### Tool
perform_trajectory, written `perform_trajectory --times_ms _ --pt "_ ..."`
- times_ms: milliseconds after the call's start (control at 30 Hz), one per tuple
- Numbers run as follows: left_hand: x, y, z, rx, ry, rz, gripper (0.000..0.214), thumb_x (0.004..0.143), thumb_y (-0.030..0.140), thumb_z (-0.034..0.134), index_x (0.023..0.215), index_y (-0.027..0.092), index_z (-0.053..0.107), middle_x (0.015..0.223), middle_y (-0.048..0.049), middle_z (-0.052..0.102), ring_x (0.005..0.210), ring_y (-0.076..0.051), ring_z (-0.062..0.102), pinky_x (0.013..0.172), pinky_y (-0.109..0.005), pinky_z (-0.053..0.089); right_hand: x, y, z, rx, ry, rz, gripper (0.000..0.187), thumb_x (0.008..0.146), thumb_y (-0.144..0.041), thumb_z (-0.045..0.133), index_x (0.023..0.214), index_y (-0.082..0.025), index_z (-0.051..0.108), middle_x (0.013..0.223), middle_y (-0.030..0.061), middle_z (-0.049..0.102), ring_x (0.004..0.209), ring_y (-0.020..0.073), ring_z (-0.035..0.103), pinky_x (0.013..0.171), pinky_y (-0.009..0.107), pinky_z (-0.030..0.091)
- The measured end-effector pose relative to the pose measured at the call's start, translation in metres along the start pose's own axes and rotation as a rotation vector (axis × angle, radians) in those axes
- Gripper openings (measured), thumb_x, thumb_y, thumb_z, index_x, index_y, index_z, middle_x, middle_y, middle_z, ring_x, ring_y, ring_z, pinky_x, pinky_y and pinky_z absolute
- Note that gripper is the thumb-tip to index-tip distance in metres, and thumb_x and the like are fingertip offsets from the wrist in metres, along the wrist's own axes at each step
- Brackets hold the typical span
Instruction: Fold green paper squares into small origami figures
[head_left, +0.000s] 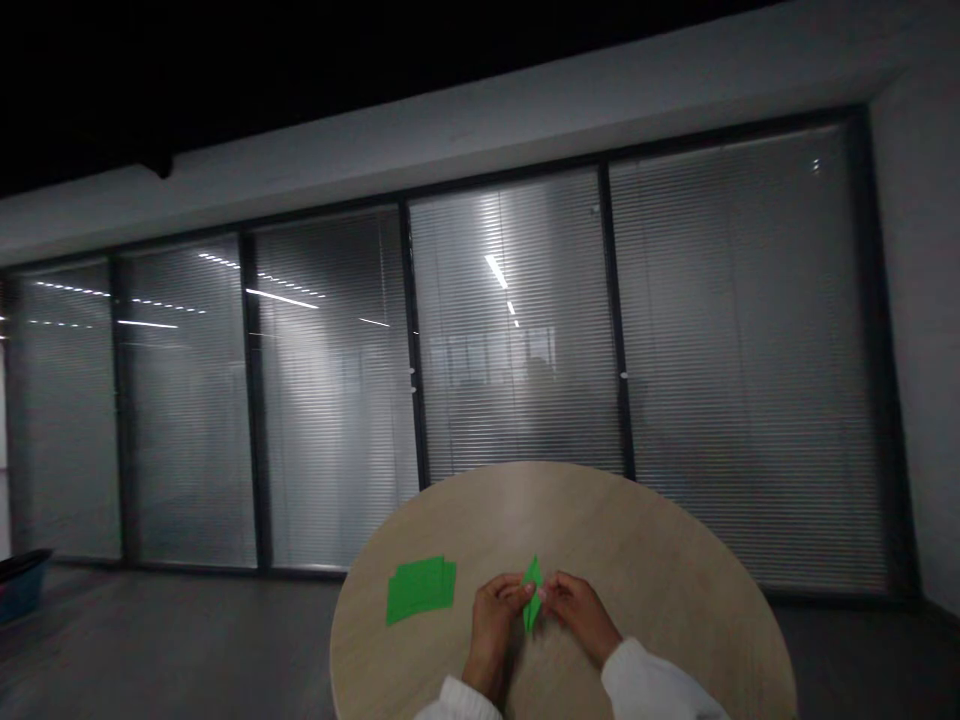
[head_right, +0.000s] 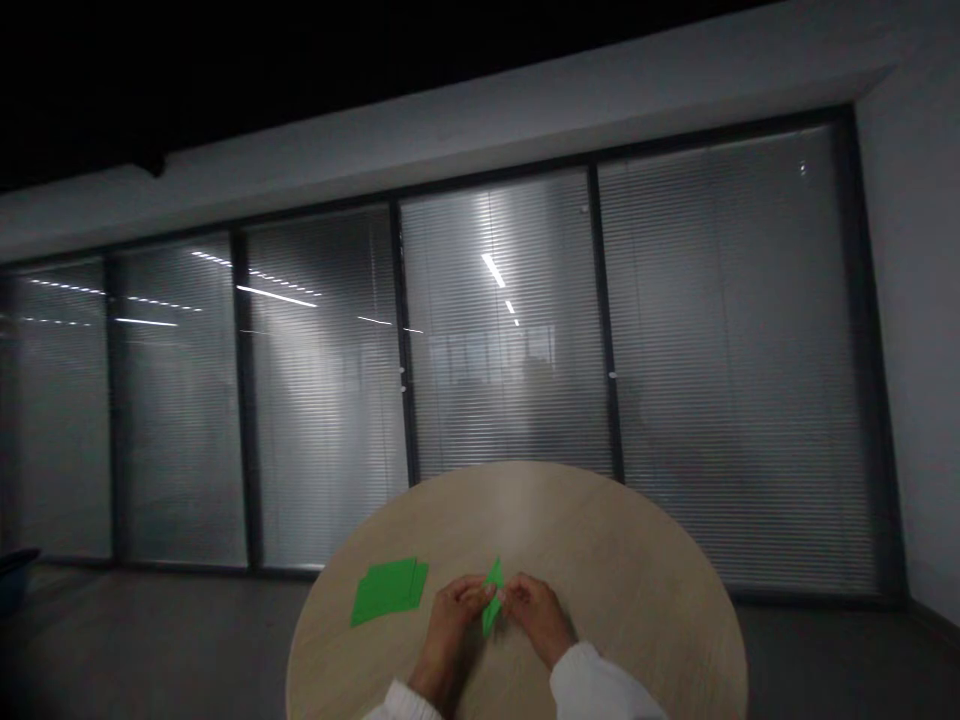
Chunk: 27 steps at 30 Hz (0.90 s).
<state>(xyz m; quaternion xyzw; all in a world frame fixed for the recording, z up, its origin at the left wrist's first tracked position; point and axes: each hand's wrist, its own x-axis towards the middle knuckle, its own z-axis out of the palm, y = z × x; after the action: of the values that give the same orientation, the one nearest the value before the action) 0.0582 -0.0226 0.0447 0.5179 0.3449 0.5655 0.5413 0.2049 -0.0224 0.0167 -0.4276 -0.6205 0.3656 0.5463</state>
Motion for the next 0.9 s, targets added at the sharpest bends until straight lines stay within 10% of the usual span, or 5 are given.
perform_trajectory --times_ms 467,900 --pt "0.003 -0.007 -0.001 -0.07 0.068 -0.03 0.052 0.047 0.044 0.086 0.084 0.01 0.07 0.044 0.0024 0.059 0.041 -0.01 0.049 0.046 -0.021 0.032 -0.001 0.004 -0.003 0.027 0.017 -0.097 0.027 0.074 -0.043 0.064 0.064 -0.02 0.055 0.06 -0.0022 0.059 0.061 0.0156 0.055 0.06 0.025 0.041" --pt "-0.004 -0.001 0.009 0.169 -0.09 -0.074 0.058 0.048 0.069 0.073 0.054 0.012 0.066 0.049 -0.0032 0.061 0.049 -0.014 0.053 0.049 -0.025 0.041 0.001 0.007 -0.003 0.128 0.065 -0.043 0.042 0.071 -0.061 0.063 0.064 -0.021 0.054 0.057 -0.0017 0.061 0.056 0.016 0.057 0.056 0.025 0.041"
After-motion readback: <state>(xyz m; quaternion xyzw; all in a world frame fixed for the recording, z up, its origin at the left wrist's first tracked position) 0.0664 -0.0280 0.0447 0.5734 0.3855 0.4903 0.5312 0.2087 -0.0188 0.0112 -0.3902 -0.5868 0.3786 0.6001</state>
